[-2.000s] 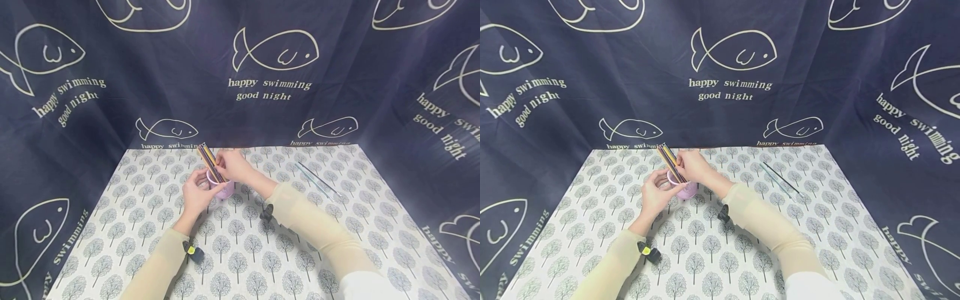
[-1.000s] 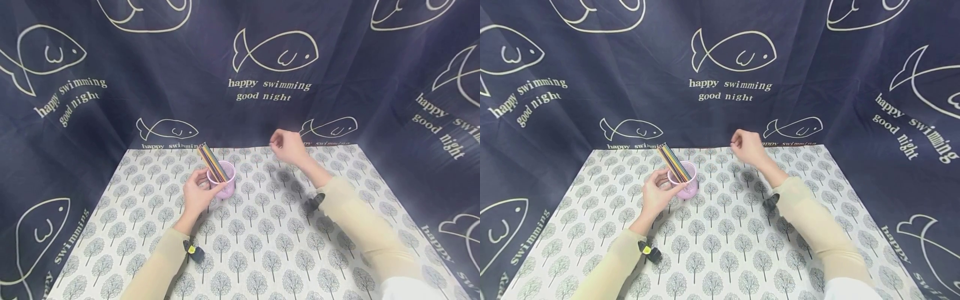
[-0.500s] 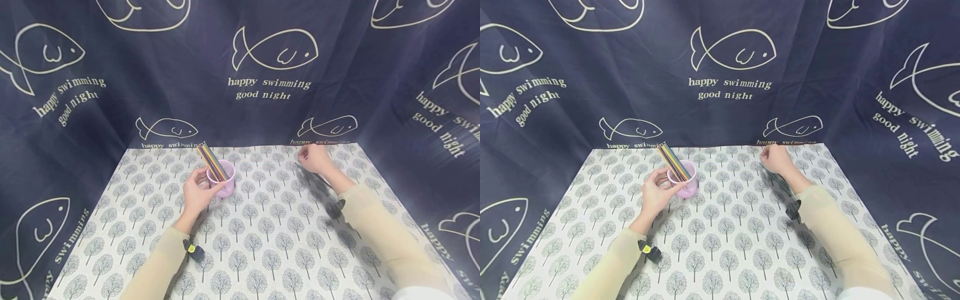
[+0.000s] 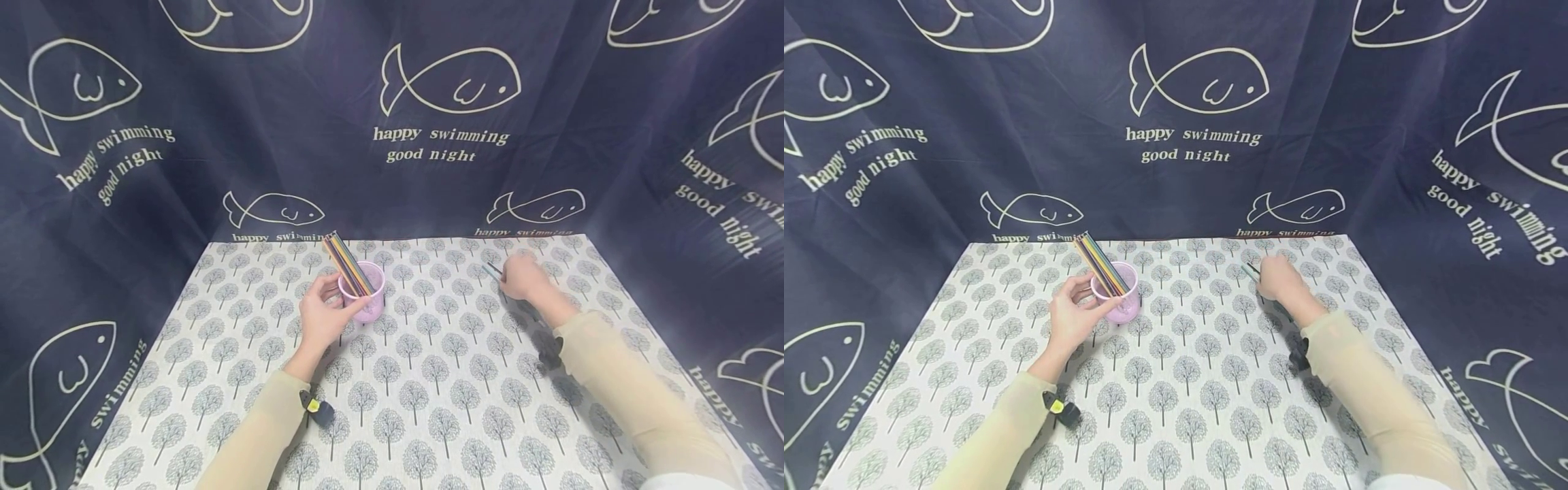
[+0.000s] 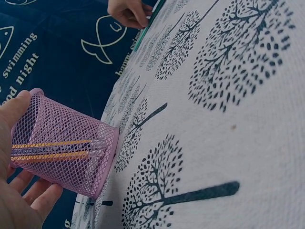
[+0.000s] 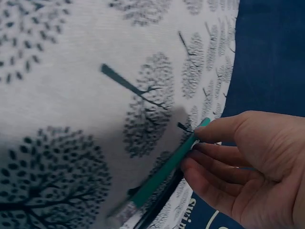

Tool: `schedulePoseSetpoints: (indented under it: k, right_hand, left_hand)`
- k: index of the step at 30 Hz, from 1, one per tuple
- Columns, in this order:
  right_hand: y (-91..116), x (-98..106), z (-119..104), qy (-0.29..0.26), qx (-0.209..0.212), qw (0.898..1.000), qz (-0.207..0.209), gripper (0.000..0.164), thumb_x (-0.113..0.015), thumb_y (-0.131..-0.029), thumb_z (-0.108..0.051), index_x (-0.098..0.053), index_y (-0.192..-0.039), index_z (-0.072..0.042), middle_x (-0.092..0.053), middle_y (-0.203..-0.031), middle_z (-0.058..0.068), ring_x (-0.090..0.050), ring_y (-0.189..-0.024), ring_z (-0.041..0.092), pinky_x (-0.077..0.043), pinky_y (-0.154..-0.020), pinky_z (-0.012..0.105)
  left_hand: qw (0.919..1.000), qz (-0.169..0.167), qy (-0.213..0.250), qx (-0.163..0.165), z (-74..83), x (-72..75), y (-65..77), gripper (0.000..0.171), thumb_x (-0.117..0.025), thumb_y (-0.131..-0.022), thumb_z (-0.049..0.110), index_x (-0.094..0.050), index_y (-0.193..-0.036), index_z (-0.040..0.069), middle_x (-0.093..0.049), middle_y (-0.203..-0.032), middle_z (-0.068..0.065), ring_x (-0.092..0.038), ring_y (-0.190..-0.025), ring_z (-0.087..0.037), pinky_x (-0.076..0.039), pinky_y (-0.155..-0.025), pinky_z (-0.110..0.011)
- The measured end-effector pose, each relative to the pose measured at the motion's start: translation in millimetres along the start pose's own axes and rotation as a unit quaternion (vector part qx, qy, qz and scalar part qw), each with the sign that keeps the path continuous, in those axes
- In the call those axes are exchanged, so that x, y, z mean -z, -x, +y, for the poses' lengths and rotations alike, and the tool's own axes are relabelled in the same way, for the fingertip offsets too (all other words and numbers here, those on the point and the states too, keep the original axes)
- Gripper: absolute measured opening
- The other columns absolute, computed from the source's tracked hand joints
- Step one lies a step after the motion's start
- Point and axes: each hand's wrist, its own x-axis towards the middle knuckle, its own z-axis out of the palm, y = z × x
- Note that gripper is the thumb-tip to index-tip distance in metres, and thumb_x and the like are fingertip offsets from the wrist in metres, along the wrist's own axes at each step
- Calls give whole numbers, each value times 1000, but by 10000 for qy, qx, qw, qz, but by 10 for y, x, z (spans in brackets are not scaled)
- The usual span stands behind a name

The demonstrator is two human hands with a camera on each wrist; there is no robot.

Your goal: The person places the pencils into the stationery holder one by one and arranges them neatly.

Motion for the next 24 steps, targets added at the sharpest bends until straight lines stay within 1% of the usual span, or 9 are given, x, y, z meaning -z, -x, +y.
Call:
schedulePoseSetpoints:
  k: [2,8,12,15,18,19,21,22,24]
  right_hand:
    - [13,-18,-2,-43,-57,9999,-71,19,-73,-94,-11,-76,-85,5,-74,-72,15,-62,-56,18,-58,-50,27]
    - [19,-58,-8,-144,-182,9997,-49,17,-70,-94,-9,-74,-94,8,-75,-78,17,-66,-60,20,-62,-52,30]
    - [4,-64,-12,-174,-173,9996,-99,16,-67,-94,-6,-74,-94,8,-75,-77,17,-66,-59,20,-61,-52,29]
    - [-14,-40,-31,-150,-108,9997,-181,15,-67,-93,-6,-72,-82,3,-69,-67,11,-61,-56,18,-57,-50,26]
    - [-54,3,-48,-145,111,9997,-146,32,-69,-91,-8,-58,-61,-10,-53,-52,-2,-47,-48,11,-44,-45,20]
    - [-69,27,-64,-156,171,9997,-106,36,-69,-89,-8,-52,-58,-13,-48,-49,-4,-43,-47,10,-42,-45,20]
    - [-99,77,-100,-211,313,9992,104,36,-69,-89,-10,-48,-60,-16,-46,-52,-5,-43,-49,11,-42,-48,22]
    - [-118,110,-130,-279,415,9983,291,33,-69,-87,-9,-49,-62,-15,-48,-54,-4,-44,-50,13,-44,-49,25]
    - [-139,202,-226,-380,553,9955,671,20,-66,-86,-8,-55,-69,-10,-56,-61,3,-52,-56,19,-52,-55,34]
  left_hand:
    - [10000,-1,17,18,-2,-3,0,72,-101,-72,24,-65,-131,5,-73,-128,-16,-74,-119,-33,-68,-98,-37]
    - [10000,4,55,23,3,-4,1,72,-101,-71,25,-66,-130,5,-74,-128,-16,-74,-119,-33,-68,-98,-38]
    - [10000,-8,41,16,8,-4,0,71,-101,-72,24,-66,-130,5,-73,-129,-17,-74,-119,-33,-67,-98,-38]
    - [10000,-11,42,23,13,-3,-1,72,-101,-72,24,-66,-131,4,-73,-129,-17,-74,-119,-34,-67,-98,-38]
    - [10000,-7,45,14,18,-3,0,72,-101,-72,24,-65,-131,4,-73,-130,-17,-74,-119,-34,-67,-99,-39]
    - [10000,-8,43,13,19,-4,0,72,-101,-72,24,-65,-131,4,-73,-130,-17,-74,-119,-34,-67,-99,-39]
    - [10000,-8,41,3,20,-4,1,72,-101,-72,24,-65,-131,4,-73,-130,-17,-73,-119,-34,-67,-99,-39]
    - [10000,-7,29,1,17,-4,2,72,-101,-72,24,-65,-131,4,-73,-129,-17,-73,-119,-34,-67,-99,-39]
    - [10000,-7,6,-1,12,-3,2,72,-101,-72,24,-65,-131,4,-73,-129,-16,-73,-120,-33,-67,-99,-38]
